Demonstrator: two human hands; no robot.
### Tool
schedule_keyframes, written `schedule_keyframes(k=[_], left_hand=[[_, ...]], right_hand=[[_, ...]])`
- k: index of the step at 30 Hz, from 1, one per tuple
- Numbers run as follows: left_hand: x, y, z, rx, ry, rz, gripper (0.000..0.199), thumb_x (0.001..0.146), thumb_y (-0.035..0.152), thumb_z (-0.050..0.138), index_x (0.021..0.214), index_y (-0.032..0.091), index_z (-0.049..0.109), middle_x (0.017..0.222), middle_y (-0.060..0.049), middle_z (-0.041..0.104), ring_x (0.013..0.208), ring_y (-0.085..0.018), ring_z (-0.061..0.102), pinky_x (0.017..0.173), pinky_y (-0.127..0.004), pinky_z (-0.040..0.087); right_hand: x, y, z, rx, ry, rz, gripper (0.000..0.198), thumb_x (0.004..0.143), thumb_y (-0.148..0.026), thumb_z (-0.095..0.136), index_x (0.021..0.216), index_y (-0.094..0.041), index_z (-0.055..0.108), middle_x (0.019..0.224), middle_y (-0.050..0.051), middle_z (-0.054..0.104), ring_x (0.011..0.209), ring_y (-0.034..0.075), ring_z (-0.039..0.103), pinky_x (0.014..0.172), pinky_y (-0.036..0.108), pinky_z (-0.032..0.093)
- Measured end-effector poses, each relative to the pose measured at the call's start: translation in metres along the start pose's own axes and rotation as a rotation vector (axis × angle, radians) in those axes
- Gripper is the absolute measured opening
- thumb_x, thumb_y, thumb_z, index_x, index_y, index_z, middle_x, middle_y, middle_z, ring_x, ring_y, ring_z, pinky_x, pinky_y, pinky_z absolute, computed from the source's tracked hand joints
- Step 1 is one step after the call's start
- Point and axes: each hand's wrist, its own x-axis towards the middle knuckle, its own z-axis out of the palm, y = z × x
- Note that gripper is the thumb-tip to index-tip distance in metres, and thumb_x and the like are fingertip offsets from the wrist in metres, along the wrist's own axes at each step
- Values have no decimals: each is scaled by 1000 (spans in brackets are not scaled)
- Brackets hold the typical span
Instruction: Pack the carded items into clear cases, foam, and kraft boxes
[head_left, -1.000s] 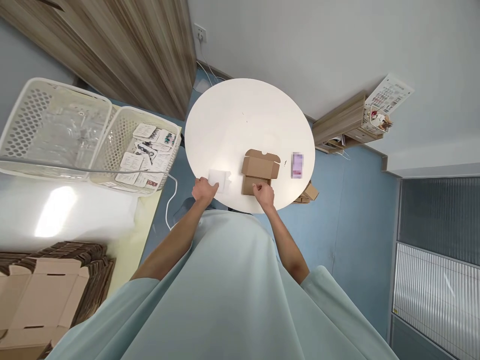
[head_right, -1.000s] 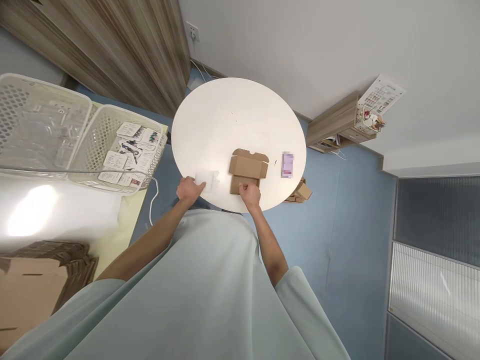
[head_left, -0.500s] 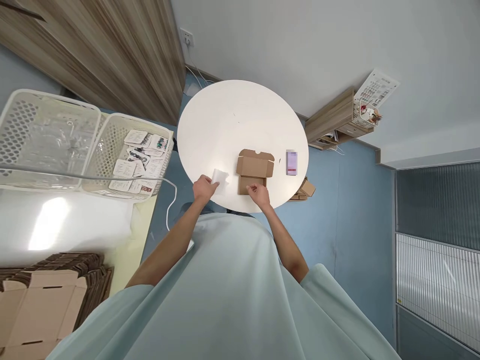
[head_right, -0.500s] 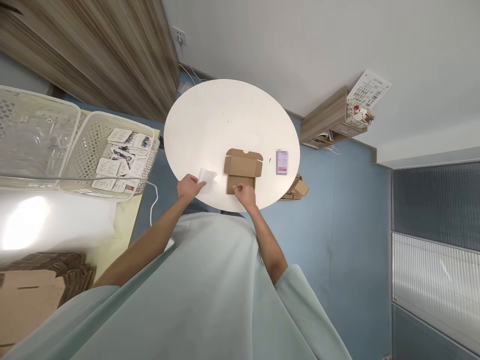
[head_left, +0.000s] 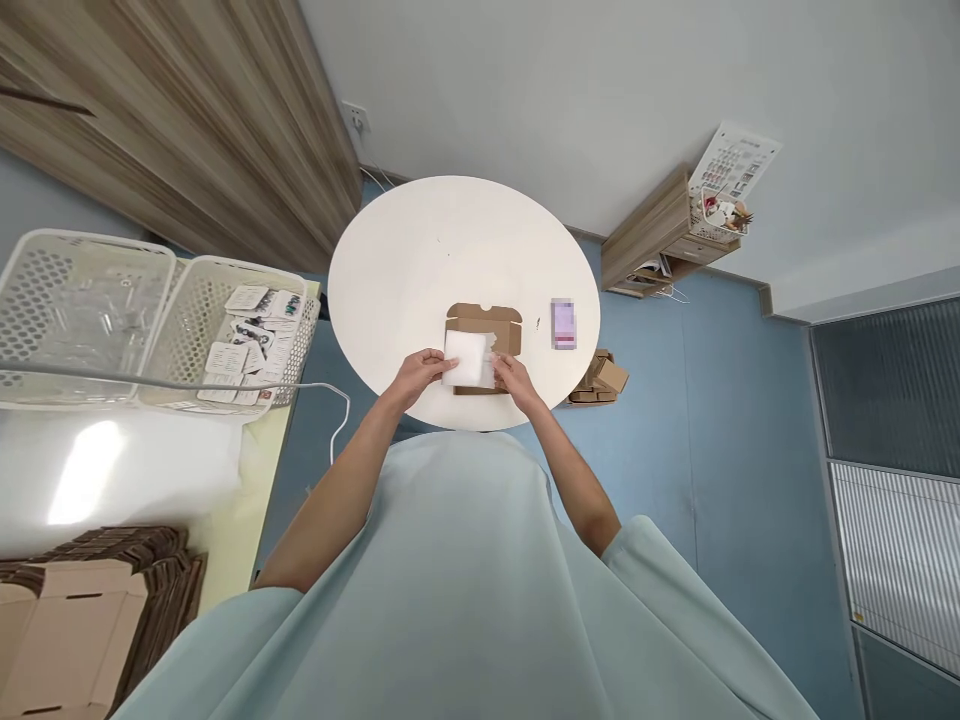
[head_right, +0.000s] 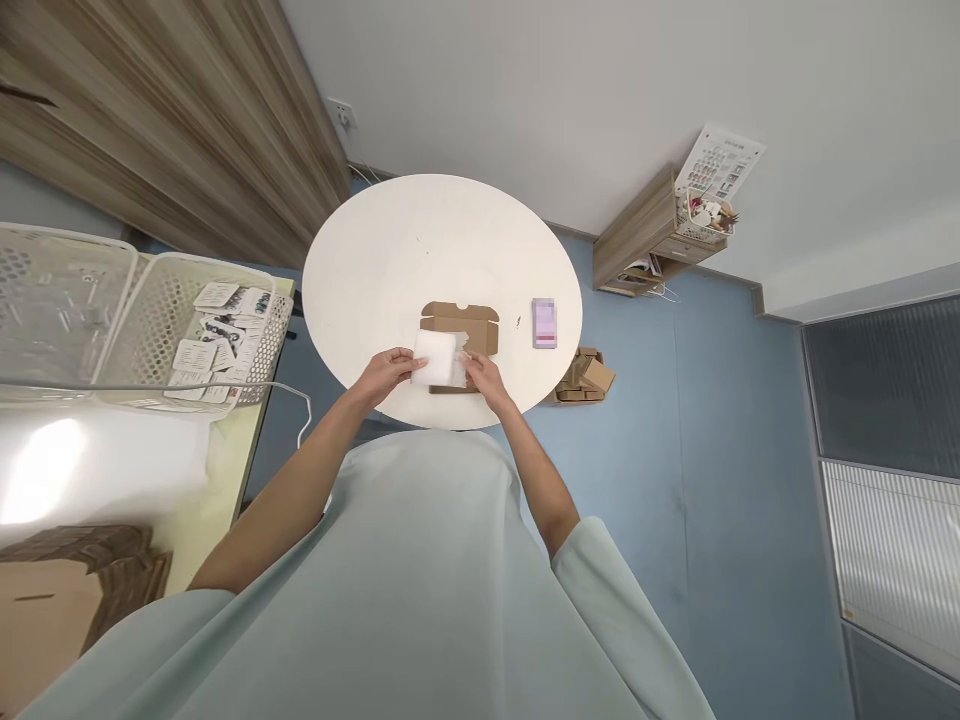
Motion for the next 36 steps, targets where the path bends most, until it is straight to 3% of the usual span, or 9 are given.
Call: schedule_keyframes(k=[3,5,8,12,16,22,31,34,36], left_hand=[[9,-9,23,-11,52,-48,61,52,53,102,87,21,64,90,-4,74,94,-23,71,90,-38,60],[15,-19,35,40,103,-102,57,53,49,101,86,21,64,89,-4,74,90,-23,72,86,-37,60],[23,-33,46,195,168,-174,47,63,43,96,89,21,64,92,-6,77,87,-24,73,82,-36,59],[33,-48,54,452,213,-192,31,75,34,86,93,22,64,110,-9,81,104,-27,76,88,-34,57],[38,-55,61,635,233,-170,22,83,26,77,102,22,67,117,-9,82,113,-27,76,97,-35,56],[42,-62,68,730,178,-71,39,86,16,70,124,23,66,120,-8,82,107,-25,78,99,-36,57],[48,-62,74,1106,-19,-9,26,86,19,67,112,18,71,112,-19,78,114,-37,74,101,-46,59],[44,-57,72,1062,37,26,22,91,23,65,112,19,70,117,-20,75,114,-38,73,102,-49,59],[44,-51,66,945,172,80,24,97,29,59,117,20,69,125,-19,72,116,-38,72,104,-51,58]], right_hand=[[7,13,-8,53,-20,-43,64,90,-53,81,144,-21,67,124,9,77,90,18,72,81,30,62],[12,23,-11,-2,-4,-50,64,86,-47,85,142,-21,69,118,8,78,85,17,71,81,31,62],[21,37,-10,-147,18,-19,55,87,-36,82,140,-23,72,103,2,78,82,18,70,84,32,62],[30,49,-4,-319,15,25,50,90,-23,75,140,-23,72,101,2,78,87,19,70,91,33,60],[34,54,1,-453,12,29,50,93,-22,72,143,-24,68,100,3,78,90,21,70,92,34,58],[38,52,-1,-602,-6,-25,29,99,-21,64,127,-26,69,105,3,76,94,22,71,91,33,56],[45,50,8,-829,-107,-12,34,96,-7,61,125,-19,74,132,15,74,111,27,73,103,38,54],[44,43,1,-798,-101,-53,22,98,-13,65,117,-19,75,126,14,75,110,27,73,102,38,55],[47,36,-11,-711,21,-102,17,104,-24,61,114,-20,74,120,12,75,109,26,72,102,37,56]])
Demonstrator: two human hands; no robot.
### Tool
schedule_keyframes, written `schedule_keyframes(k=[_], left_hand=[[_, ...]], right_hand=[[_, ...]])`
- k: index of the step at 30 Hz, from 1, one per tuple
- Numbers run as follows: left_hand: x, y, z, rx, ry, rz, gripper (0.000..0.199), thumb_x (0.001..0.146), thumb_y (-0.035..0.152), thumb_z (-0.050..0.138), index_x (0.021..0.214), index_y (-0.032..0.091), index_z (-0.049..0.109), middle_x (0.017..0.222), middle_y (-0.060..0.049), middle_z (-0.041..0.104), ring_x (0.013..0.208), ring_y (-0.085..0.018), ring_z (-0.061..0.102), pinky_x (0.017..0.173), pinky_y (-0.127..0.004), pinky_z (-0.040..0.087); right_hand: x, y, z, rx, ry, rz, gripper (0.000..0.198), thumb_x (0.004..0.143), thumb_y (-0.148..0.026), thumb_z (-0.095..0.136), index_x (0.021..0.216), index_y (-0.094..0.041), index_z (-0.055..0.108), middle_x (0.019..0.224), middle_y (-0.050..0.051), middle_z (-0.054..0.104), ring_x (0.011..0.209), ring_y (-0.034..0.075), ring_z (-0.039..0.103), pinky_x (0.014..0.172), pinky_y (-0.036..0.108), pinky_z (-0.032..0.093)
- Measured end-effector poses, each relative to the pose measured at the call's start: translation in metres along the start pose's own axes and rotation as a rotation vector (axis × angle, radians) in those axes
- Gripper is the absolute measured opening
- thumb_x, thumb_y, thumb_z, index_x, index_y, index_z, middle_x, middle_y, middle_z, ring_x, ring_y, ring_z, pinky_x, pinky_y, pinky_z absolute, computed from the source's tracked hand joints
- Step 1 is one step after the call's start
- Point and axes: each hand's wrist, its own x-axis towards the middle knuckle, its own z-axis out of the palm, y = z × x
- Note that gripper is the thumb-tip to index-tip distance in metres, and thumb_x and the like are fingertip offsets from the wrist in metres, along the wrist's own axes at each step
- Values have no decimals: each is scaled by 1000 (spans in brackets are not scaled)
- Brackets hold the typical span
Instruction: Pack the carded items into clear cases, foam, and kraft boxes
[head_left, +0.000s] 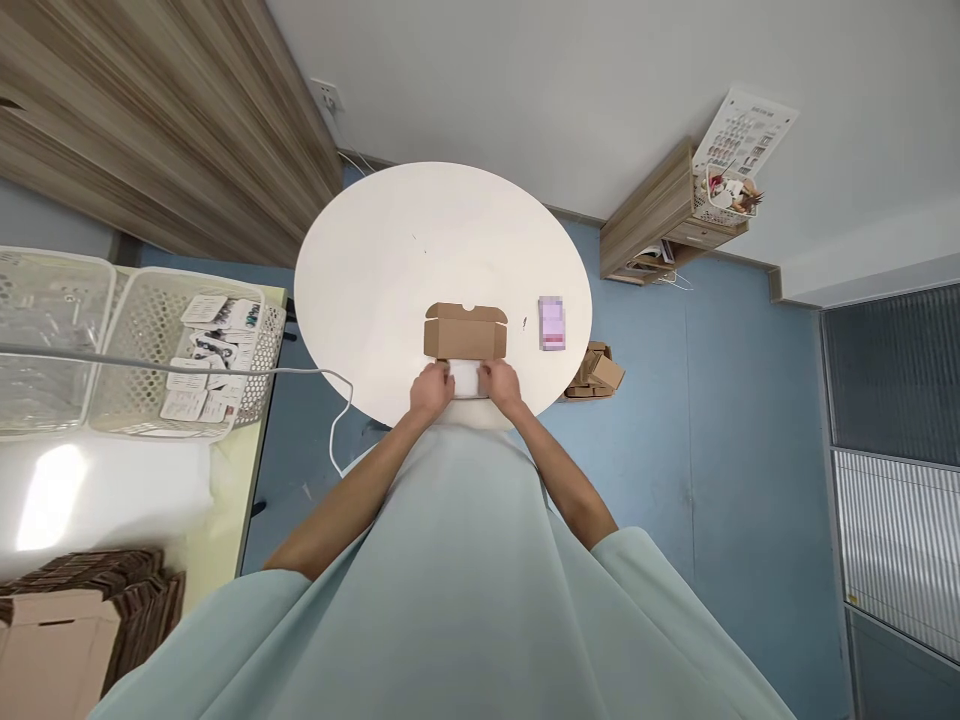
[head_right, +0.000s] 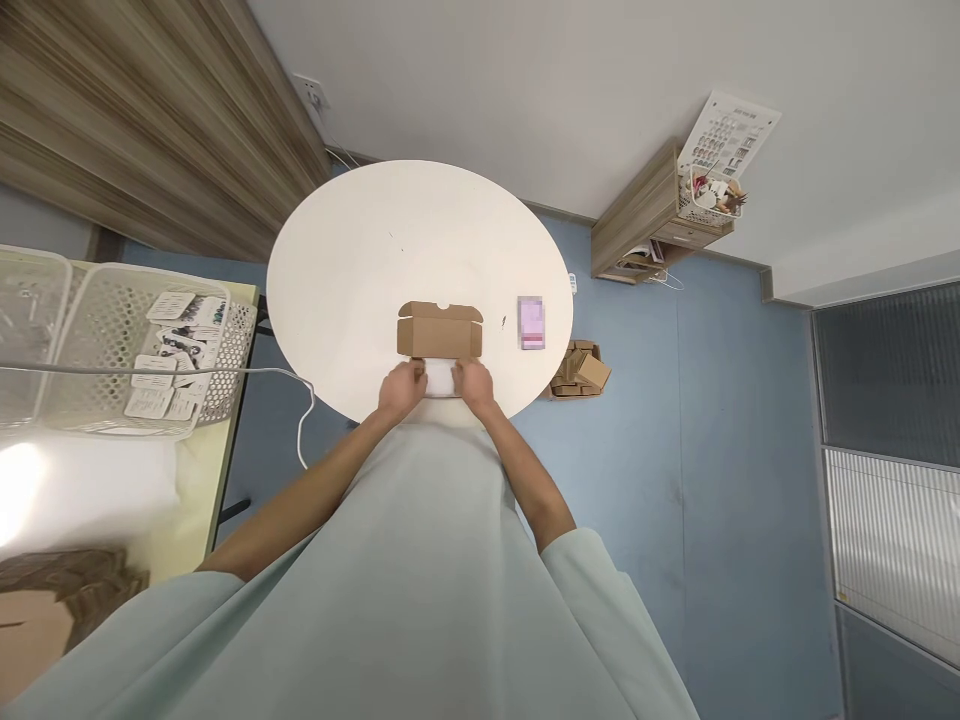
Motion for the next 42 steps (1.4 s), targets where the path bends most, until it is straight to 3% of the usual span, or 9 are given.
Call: schedule_keyframes(k=[4,8,12,18,22,28,31,35,42], left_hand=[[19,-4,-21,-229,281,-52,54,98,34,58,146,11,54,155,-27,54,140,-39,60,118,-55,51],[48,0,-38,-403,203,-112,84,90,32,67,165,10,36,168,-27,44,159,-43,41,130,-59,38],[60,9,-48,-543,64,-137,97,85,30,69,172,15,29,173,-24,43,150,-40,55,122,-55,48],[58,23,-61,-528,-17,-123,99,84,21,67,173,12,27,173,-23,44,144,-35,62,118,-46,52],[61,30,-69,-549,17,-72,98,85,20,67,174,15,27,173,-22,44,139,-33,66,114,-45,55],[58,29,-72,-552,57,7,84,88,15,63,169,17,38,168,-18,51,133,-29,68,116,-46,56],[47,24,-67,-509,41,1,82,87,13,63,167,19,42,168,-17,51,138,-30,65,118,-46,55],[26,15,-53,-419,37,20,81,85,13,65,164,17,46,168,-17,50,147,-33,58,122,-47,51],[-8,5,-35,-270,113,150,76,88,16,63,162,19,47,167,-17,52,157,-33,46,130,-52,40]], right_hand=[[20,13,-31,207,339,108,40,108,-43,58,137,-16,62,136,18,69,129,28,66,113,42,53],[46,22,-46,444,204,231,77,97,-51,73,159,-15,45,157,23,59,147,32,58,120,45,50],[54,19,-47,612,92,228,78,99,-47,71,164,-19,40,158,20,62,137,28,68,115,41,55],[53,10,-53,639,92,174,80,98,-41,72,167,-16,38,158,21,62,130,27,72,112,41,57],[56,8,-64,598,111,86,86,100,-43,70,172,-20,30,160,20,61,136,26,69,113,41,57],[48,7,-73,481,140,1,63,104,-39,64,162,-20,50,149,16,69,128,23,72,113,38,56],[33,10,-65,447,138,-2,56,101,-30,63,156,-20,56,148,15,69,125,23,72,111,38,57],[5,19,-44,371,145,-48,57,97,-21,58,154,-20,58,152,15,66,137,24,65,112,38,57],[-33,25,-24,260,135,-67,62,100,-25,59,162,-22,49,159,16,59,139,26,62,114,43,56]])
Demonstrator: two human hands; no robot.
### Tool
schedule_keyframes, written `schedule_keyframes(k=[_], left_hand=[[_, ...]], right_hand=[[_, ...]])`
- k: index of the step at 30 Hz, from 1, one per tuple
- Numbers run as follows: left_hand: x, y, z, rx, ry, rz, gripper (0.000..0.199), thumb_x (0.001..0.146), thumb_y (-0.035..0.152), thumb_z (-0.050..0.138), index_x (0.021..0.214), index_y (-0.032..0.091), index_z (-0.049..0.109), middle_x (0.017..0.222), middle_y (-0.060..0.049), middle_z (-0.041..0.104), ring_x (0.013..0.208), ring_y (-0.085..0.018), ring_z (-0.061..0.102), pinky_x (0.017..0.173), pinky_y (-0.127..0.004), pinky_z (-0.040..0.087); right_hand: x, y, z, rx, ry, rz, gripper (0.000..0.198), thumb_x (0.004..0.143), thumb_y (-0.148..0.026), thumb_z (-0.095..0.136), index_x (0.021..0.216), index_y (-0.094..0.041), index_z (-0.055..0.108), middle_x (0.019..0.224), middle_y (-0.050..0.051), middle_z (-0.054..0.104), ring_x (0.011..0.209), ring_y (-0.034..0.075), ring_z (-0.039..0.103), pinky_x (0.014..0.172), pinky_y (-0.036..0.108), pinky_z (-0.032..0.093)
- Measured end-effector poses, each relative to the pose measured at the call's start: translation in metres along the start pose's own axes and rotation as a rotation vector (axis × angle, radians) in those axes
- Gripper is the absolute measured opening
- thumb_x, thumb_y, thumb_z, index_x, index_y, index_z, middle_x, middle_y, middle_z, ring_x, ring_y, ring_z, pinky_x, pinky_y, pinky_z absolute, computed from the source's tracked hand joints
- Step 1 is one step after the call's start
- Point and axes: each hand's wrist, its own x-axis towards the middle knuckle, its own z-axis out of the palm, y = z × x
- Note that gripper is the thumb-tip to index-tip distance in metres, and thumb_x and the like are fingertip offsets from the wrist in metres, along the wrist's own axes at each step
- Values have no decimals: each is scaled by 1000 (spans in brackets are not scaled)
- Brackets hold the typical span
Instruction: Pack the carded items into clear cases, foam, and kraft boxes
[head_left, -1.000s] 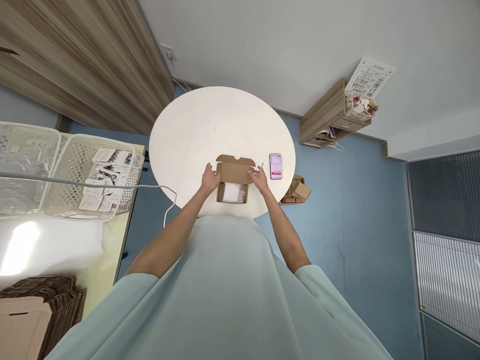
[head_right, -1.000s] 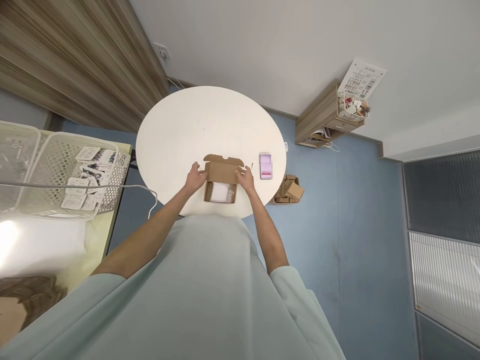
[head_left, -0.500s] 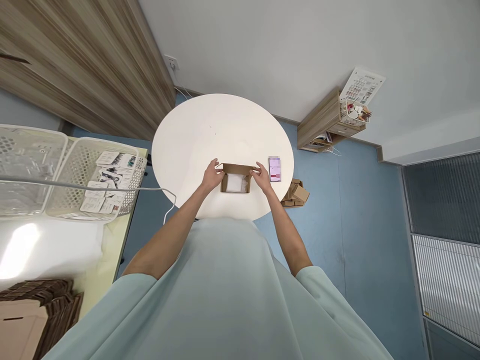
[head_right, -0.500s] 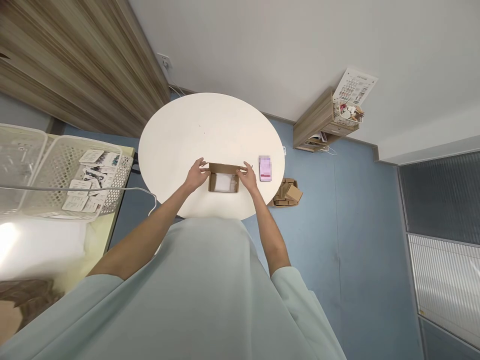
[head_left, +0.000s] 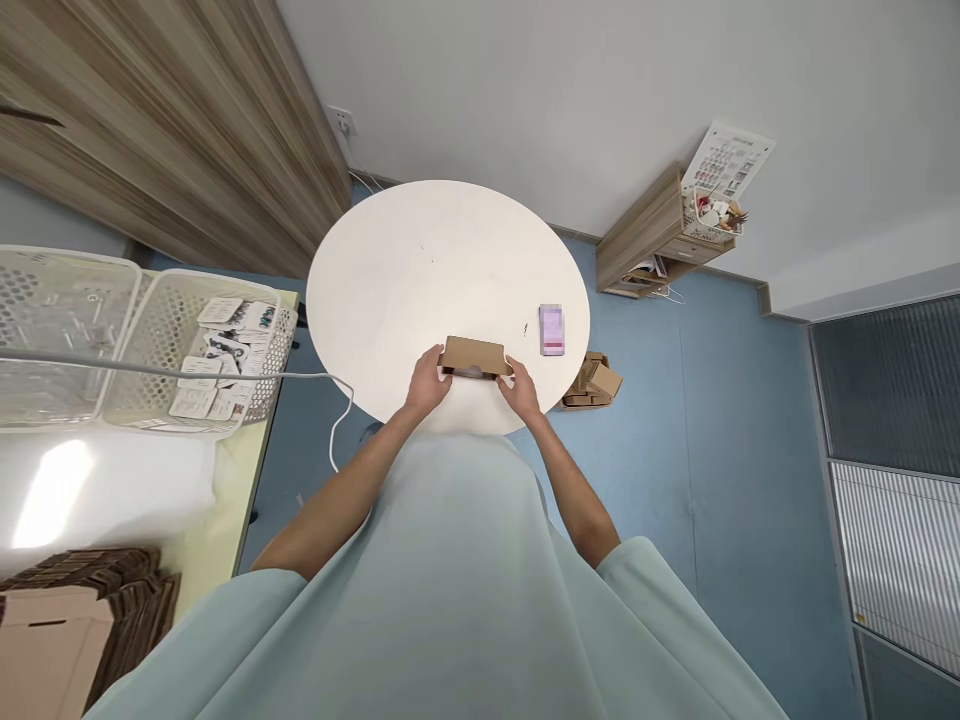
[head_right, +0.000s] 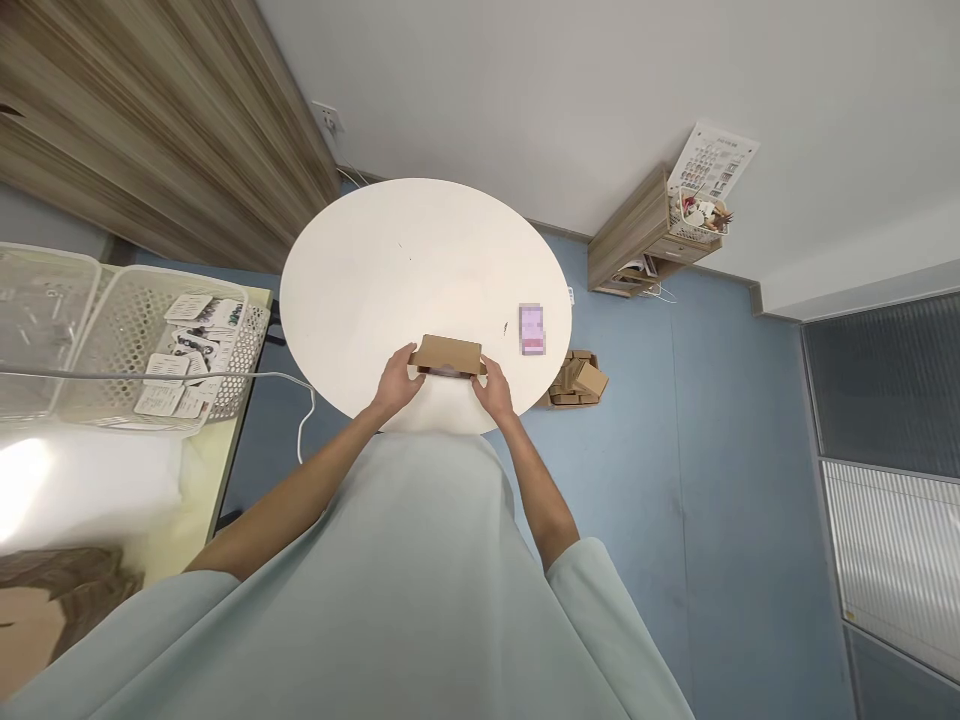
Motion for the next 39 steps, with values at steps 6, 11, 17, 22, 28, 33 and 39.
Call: schedule_keyframes(k=[6,11,17,22,28,33,39], left_hand=[[-15,6,-14,55,31,88,68,100,25,55,167,24,44,171,-11,50,159,-31,44,131,-53,38],[-21,5,-17,97,-1,30,54,104,28,48,157,26,59,156,-8,66,140,-32,64,120,-49,49],[-30,-11,-5,189,-64,-59,49,101,26,50,145,26,69,137,-9,77,123,-34,73,107,-43,56],[-35,-27,4,244,-129,-79,57,94,21,53,149,25,67,143,-9,75,129,-33,71,110,-42,55],[-40,-38,11,254,-167,-100,56,96,19,53,151,21,65,145,-13,73,131,-34,70,112,-44,53],[-43,-36,16,219,-132,-150,54,96,24,57,150,24,66,136,-11,78,126,-33,73,108,-42,55],[-36,-34,21,85,-56,-255,43,101,28,56,141,23,70,129,-10,81,122,-30,76,109,-41,55]], right_hand=[[-13,-9,-4,-78,100,-39,61,105,-29,58,165,-21,46,163,17,56,154,28,50,128,49,44],[-20,-11,-4,-161,57,-6,45,110,-28,52,153,-19,61,151,15,68,144,28,61,123,45,47],[-31,-8,8,-285,-73,91,45,110,-23,50,154,-22,59,138,13,76,126,29,73,108,41,56],[-39,2,22,-335,-139,118,46,107,-18,54,153,-22,58,141,13,75,128,29,72,106,39,55],[-43,15,32,-301,-138,131,44,107,-19,53,150,-23,56,141,11,74,129,27,71,103,38,57],[-40,20,40,-216,-116,211,40,104,-30,65,144,-24,60,135,11,77,125,28,74,103,38,58],[-33,27,50,-29,-42,279,30,106,-19,53,134,-22,65,137,10,77,123,20,77,104,32,58]])
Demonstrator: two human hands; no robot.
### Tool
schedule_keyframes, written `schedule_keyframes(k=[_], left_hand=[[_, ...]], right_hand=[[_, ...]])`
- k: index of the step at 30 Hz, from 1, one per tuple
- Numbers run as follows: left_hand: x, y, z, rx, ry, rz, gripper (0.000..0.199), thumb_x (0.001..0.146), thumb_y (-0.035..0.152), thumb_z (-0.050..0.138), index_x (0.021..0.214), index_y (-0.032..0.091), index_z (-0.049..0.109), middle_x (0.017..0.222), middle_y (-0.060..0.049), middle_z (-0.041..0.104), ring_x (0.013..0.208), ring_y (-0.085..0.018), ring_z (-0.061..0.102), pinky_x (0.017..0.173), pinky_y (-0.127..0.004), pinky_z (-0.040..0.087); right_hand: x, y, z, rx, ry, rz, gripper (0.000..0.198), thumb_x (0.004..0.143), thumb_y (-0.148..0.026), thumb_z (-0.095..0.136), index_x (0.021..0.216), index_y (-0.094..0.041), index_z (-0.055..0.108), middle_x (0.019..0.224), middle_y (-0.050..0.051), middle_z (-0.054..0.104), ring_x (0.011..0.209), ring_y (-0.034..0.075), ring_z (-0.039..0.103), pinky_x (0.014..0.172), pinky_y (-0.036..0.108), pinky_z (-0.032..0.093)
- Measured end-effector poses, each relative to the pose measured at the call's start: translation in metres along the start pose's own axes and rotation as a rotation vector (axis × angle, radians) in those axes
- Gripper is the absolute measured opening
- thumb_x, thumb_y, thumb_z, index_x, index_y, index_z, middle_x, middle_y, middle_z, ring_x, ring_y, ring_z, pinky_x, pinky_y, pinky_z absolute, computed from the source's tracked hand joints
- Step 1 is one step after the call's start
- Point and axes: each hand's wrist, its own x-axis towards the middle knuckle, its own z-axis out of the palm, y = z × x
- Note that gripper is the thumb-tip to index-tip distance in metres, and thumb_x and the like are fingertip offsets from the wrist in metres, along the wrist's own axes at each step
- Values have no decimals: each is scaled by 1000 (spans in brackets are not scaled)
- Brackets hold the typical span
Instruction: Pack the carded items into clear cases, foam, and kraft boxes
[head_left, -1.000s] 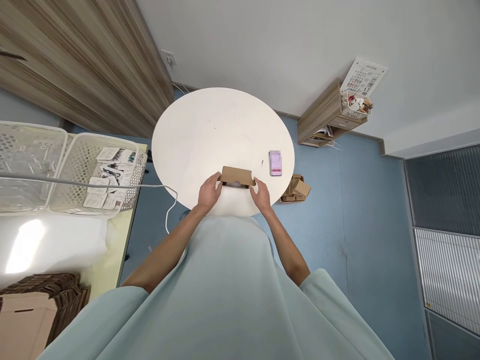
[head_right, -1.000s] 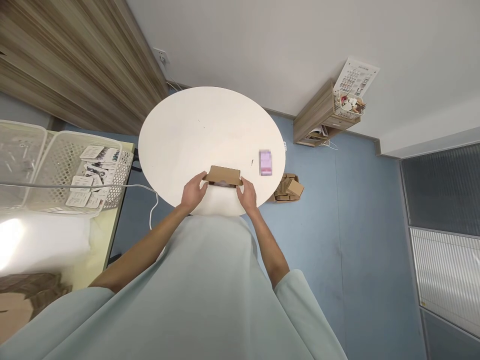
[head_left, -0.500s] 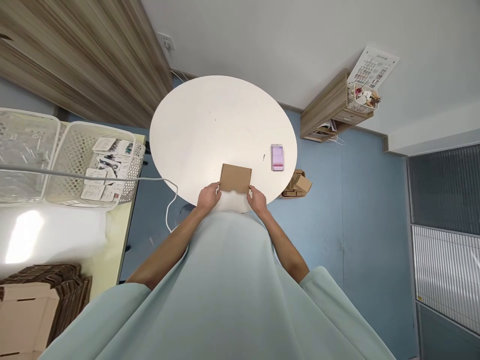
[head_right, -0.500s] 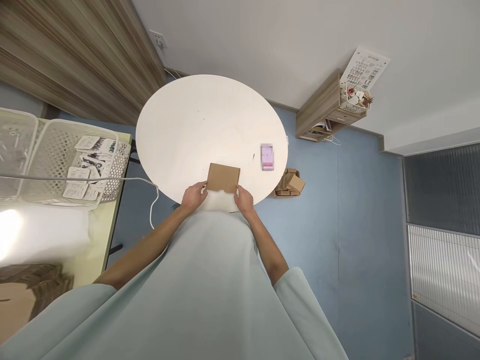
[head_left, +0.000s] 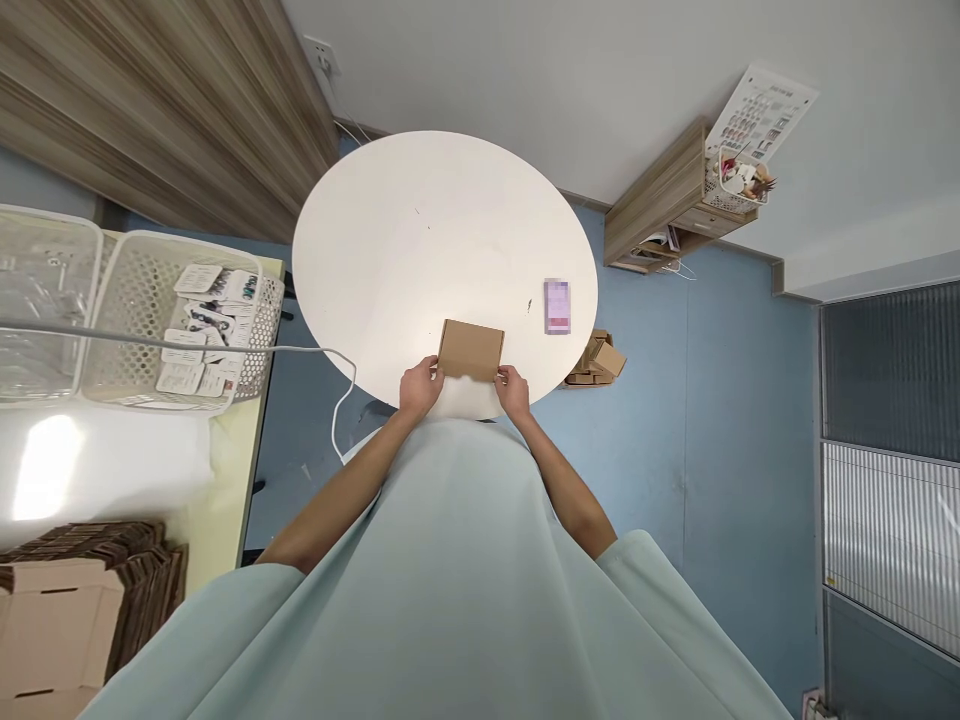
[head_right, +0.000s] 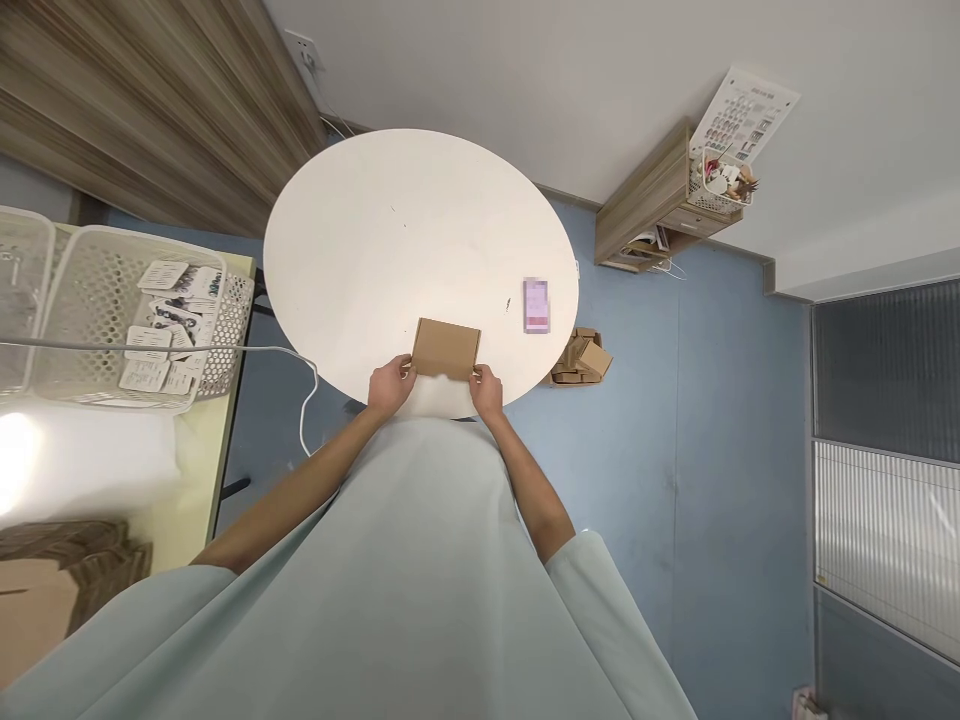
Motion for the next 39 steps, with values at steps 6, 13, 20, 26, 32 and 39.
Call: schedule_keyframes(k=[6,13,20,26,32,39], left_hand=[[13,2,2,2,-8,-24,43,99,19,56,139,23,71,137,-9,79,124,-29,75,112,-41,54],[21,2,2,0,-42,-58,47,102,19,55,148,18,64,141,-11,77,122,-27,76,109,-38,54],[27,-4,1,33,-65,-50,45,99,19,56,142,19,69,140,-12,77,122,-31,75,109,-42,55],[29,-9,-3,-30,-58,-18,54,94,21,60,148,20,65,146,-12,74,126,-31,74,111,-43,54],[12,14,-11,-127,21,-9,50,98,36,64,144,18,67,130,-11,81,116,-27,78,108,-40,56],[-3,44,-22,-198,94,-2,44,102,58,60,116,21,80,119,-10,83,115,-30,76,104,-40,57]], right_hand=[[13,3,4,109,14,57,31,104,-19,58,134,-22,66,136,10,78,112,19,79,103,33,59],[26,8,7,195,17,63,34,101,-18,61,133,-20,71,131,10,80,108,21,78,103,34,59],[31,15,15,162,12,84,36,99,-21,64,134,-21,73,125,9,81,107,23,78,105,37,58],[32,15,12,145,12,67,41,97,-23,66,137,-20,72,134,12,76,107,23,77,108,39,58],[23,0,-5,273,104,-24,35,98,-40,69,127,-21,76,141,12,73,123,25,72,108,38,59],[6,-13,-47,298,175,33,48,98,-65,65,105,-20,80,119,12,82,112,28,76,102,39,58]])
